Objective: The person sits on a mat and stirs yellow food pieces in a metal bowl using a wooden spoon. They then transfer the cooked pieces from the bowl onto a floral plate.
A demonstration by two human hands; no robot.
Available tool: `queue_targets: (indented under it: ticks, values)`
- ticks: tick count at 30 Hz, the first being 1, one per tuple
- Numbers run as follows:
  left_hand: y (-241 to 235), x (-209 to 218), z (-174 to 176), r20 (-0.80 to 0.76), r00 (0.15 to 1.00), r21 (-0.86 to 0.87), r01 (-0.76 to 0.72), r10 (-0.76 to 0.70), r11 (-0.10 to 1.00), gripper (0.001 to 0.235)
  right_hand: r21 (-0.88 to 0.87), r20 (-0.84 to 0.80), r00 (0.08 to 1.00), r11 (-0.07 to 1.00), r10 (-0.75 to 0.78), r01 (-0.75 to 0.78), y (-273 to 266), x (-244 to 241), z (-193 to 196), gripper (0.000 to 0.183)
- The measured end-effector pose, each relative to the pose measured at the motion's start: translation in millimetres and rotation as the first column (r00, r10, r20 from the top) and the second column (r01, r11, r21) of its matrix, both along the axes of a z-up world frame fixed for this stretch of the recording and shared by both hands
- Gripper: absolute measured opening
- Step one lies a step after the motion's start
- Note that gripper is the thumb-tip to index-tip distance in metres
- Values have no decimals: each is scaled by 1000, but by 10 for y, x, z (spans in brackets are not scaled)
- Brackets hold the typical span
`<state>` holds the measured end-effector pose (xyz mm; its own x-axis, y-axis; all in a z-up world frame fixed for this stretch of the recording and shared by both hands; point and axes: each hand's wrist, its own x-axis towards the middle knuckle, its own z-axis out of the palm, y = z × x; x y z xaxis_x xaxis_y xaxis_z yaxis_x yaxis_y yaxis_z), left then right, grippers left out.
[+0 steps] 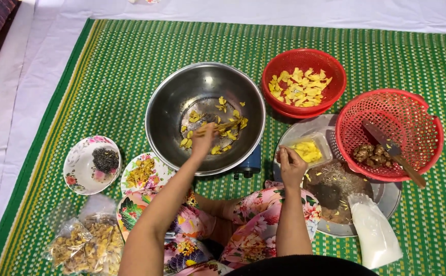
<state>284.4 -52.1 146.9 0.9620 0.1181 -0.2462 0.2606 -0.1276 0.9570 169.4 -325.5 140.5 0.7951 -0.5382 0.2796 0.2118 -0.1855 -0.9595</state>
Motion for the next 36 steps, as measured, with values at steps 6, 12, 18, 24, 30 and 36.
queue_targets:
  ticks: [6,12,18,24,30,36]
  values:
    - [614,219,219,25,926,330,-364,378,871,55,15,-2,1000,1000,-9,9,-11,4,-15,11]
    - [419,94,193,252,967,381,-127,29,916,38,-11,-35,999,1000,0,-1,32,52,-72,11]
    - [-103,59,-217,51,999,75,9,-13,997,46,-10,-43,999,1000,-7,6,-6,5,6,13]
    - [614,5,-93,10,993,8,-120,120,993,37,-8,-64,998,1000,18,-18,-40,9,-55,13]
    - [1301,-108,332,279,953,460,-244,122,854,27,-43,-47,999,999,14,-16,18,28,-39,11]
    - [964,-499,500,150,935,747,105,-320,657,27,29,-37,998,999,41,-40,20,12,-25,11]
